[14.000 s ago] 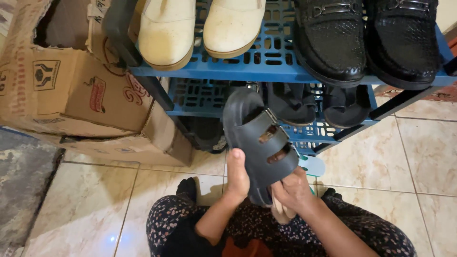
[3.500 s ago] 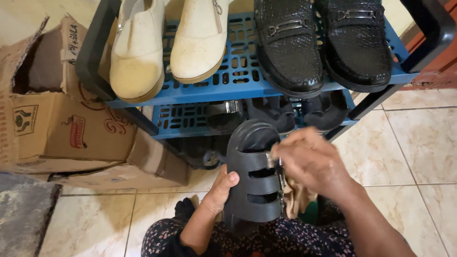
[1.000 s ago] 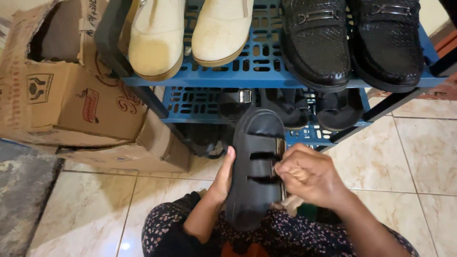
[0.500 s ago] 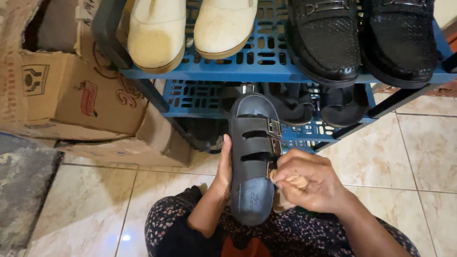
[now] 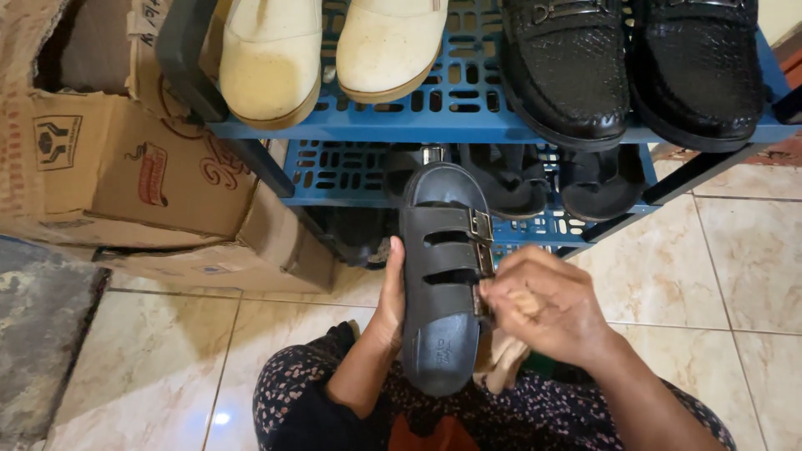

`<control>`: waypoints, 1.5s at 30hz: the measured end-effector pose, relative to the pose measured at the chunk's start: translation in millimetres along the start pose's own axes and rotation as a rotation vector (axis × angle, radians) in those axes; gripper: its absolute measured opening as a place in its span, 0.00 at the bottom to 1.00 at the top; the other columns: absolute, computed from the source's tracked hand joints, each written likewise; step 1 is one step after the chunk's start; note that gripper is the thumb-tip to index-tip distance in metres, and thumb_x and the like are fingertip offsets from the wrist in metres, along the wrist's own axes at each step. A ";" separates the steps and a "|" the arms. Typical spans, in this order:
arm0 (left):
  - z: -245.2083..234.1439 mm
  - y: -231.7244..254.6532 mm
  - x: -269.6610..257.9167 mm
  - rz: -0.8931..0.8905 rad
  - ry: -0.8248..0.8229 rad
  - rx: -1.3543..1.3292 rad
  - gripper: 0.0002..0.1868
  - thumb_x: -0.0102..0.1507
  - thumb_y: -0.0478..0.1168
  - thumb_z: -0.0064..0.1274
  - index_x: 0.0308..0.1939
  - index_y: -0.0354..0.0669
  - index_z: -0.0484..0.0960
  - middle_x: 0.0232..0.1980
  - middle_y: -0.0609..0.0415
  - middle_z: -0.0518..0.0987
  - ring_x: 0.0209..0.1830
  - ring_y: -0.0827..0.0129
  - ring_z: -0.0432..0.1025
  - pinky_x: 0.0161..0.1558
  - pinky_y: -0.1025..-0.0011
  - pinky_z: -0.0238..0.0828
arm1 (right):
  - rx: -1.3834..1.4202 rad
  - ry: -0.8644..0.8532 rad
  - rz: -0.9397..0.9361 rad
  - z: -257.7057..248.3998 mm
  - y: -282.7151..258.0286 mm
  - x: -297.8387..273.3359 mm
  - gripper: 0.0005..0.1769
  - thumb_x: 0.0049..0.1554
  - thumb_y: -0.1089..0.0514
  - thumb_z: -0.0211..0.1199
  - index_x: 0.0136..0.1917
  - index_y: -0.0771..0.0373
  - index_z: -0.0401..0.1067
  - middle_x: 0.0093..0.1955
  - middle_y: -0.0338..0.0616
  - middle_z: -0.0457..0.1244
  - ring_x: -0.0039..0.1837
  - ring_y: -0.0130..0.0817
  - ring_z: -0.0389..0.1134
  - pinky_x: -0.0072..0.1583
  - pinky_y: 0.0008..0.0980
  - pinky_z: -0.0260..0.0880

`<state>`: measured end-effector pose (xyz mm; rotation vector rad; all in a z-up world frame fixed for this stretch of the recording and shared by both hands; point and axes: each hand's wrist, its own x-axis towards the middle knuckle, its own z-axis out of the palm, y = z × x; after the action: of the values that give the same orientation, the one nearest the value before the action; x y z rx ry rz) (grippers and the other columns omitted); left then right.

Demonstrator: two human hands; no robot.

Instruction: The person is cleaning a black sandal with a cloth while sitting near a shoe rack.

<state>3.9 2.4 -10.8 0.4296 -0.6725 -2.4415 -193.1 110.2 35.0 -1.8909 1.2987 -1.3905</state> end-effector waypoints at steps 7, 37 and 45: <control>-1.1 1.3 0.2 -0.020 0.031 -0.044 0.50 0.64 0.77 0.29 0.70 0.38 0.69 0.59 0.43 0.78 0.54 0.58 0.77 0.56 0.60 0.77 | 0.043 -0.003 0.046 -0.9 -13.7 6.8 0.06 0.51 0.67 0.67 0.44 0.63 0.78 0.45 0.40 0.67 0.43 0.24 0.72 0.42 0.23 0.75; -10.1 -32.8 6.8 0.683 0.378 0.284 0.36 0.68 0.54 0.52 0.72 0.35 0.63 0.66 0.46 0.72 0.64 0.63 0.67 0.66 0.66 0.65 | -0.733 0.113 -0.449 50.7 -18.4 33.3 0.17 0.46 0.64 0.75 0.50 0.58 0.77 0.51 0.36 0.68 0.49 0.34 0.65 0.50 0.33 0.64; -1.6 -26.3 0.5 0.522 0.261 0.191 0.35 0.65 0.53 0.54 0.70 0.39 0.64 0.62 0.47 0.74 0.59 0.64 0.71 0.61 0.65 0.70 | -0.595 0.309 -0.240 43.6 -7.7 34.1 0.13 0.50 0.69 0.73 0.48 0.62 0.75 0.51 0.44 0.66 0.52 0.40 0.67 0.52 0.37 0.69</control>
<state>-7.3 20.3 -26.6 0.5565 -0.7910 -1.8025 -148.8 76.7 40.5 -2.3416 1.8453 -1.5848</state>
